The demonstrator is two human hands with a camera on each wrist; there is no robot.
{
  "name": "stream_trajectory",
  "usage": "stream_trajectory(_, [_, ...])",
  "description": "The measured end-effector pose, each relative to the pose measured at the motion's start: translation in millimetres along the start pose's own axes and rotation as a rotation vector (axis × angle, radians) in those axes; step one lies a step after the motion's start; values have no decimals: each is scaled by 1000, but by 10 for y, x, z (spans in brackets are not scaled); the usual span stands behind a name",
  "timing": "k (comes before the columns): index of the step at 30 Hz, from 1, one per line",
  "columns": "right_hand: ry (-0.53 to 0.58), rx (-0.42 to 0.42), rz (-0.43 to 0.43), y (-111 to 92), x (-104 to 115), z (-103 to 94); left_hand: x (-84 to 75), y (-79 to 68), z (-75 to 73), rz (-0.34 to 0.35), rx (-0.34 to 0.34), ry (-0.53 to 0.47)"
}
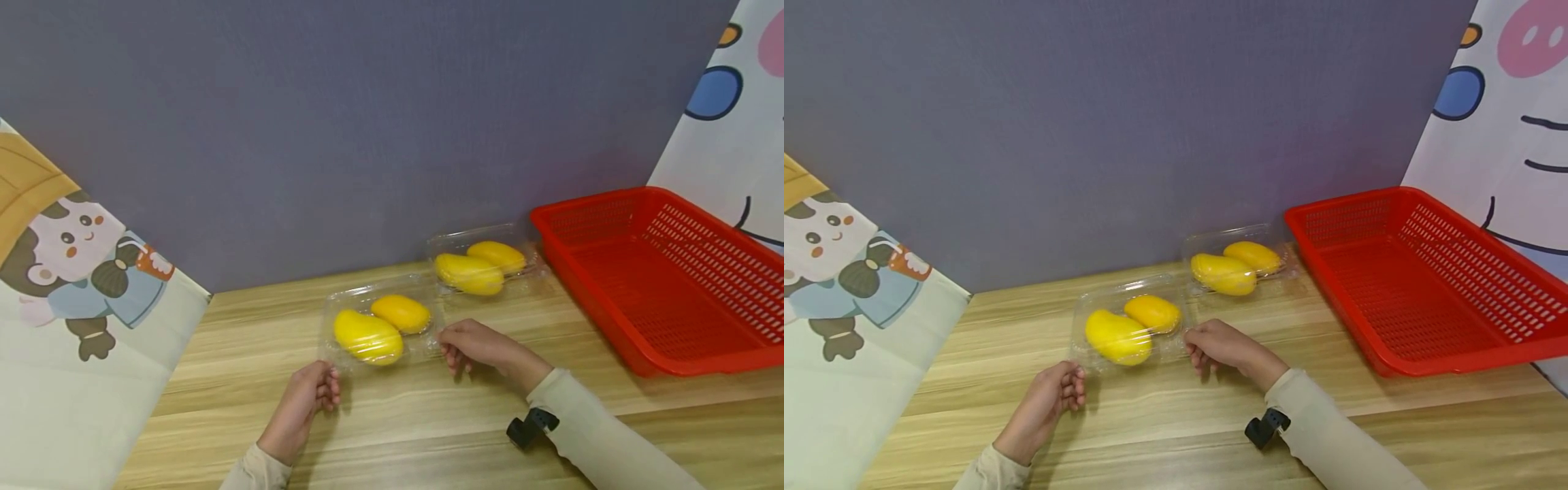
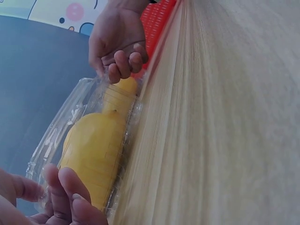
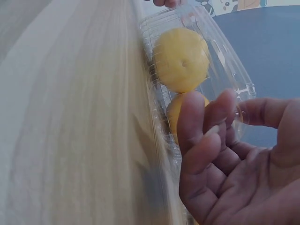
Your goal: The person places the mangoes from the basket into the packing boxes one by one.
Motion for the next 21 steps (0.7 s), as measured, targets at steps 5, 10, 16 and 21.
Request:
stream_trajectory(5, [-3, -11, -7, 0, -2, 6, 13, 12, -8, -3, 0, -3])
stream_trajectory(10, [-1, -15, -8, -2, -5, 11, 20, 20, -10, -3, 0, -8])
stream_trajectory(16, [-5, -21, -13, 1, -2, 11, 20, 15, -9, 7, 2, -10])
stream_trajectory(21, [0, -20, -18, -1, -3, 12, 22, 21, -11, 14, 6, -21])
Point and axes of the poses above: each hand's wrist, its own y-axis towards the middle knuckle, its own z-axis out of the palm, x = y × z, the point moved 4 cm from there along y, towards the middle knuckle, and after that the axes turned 14 degrees about -z, right-handed, at the moved point
